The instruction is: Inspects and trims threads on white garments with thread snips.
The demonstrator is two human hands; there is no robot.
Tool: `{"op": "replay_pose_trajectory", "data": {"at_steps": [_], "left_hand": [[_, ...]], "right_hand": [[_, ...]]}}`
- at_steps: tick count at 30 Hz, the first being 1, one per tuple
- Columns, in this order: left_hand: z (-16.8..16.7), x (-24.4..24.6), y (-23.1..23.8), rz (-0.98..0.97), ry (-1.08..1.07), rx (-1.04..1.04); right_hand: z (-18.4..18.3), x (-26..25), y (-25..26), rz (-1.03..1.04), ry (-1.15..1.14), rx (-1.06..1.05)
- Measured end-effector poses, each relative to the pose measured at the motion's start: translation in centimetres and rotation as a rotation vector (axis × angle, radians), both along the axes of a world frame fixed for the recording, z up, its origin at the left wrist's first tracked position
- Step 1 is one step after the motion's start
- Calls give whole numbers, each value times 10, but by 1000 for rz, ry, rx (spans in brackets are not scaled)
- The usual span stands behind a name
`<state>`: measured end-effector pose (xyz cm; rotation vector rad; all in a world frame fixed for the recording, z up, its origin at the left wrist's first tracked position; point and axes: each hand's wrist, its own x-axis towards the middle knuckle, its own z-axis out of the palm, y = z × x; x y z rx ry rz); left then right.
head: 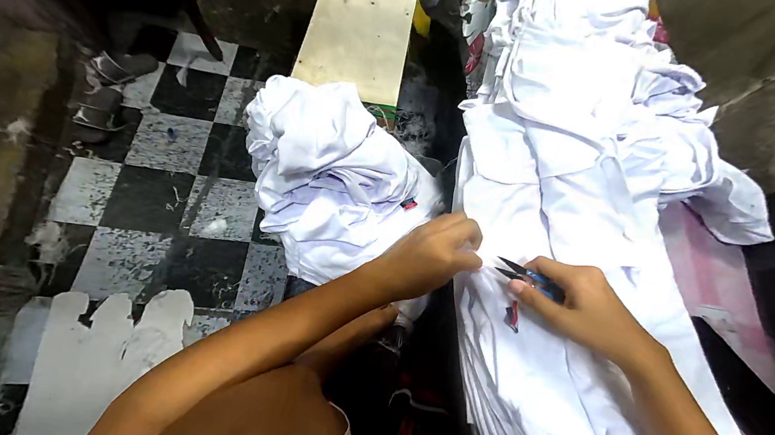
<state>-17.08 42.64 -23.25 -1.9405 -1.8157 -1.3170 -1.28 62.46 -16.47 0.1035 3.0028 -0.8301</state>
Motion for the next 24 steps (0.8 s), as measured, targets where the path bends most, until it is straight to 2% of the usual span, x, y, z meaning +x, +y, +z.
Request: {"op": "replay_pose_trajectory", "data": {"at_steps": [4, 10, 16, 24], "left_hand": [[-4, 1, 0, -44, 100, 57], [-7, 6, 2, -34, -113, 18], [-6, 8, 5, -4, -155, 3], [-4, 10, 7, 59, -149, 8]], "right_hand": [[-5, 2, -2, 1, 43, 14], [-7, 3, -5, -20, 70, 95], [-5, -5, -12, -34, 118, 226], [11, -14, -37, -138, -82, 338]]}}
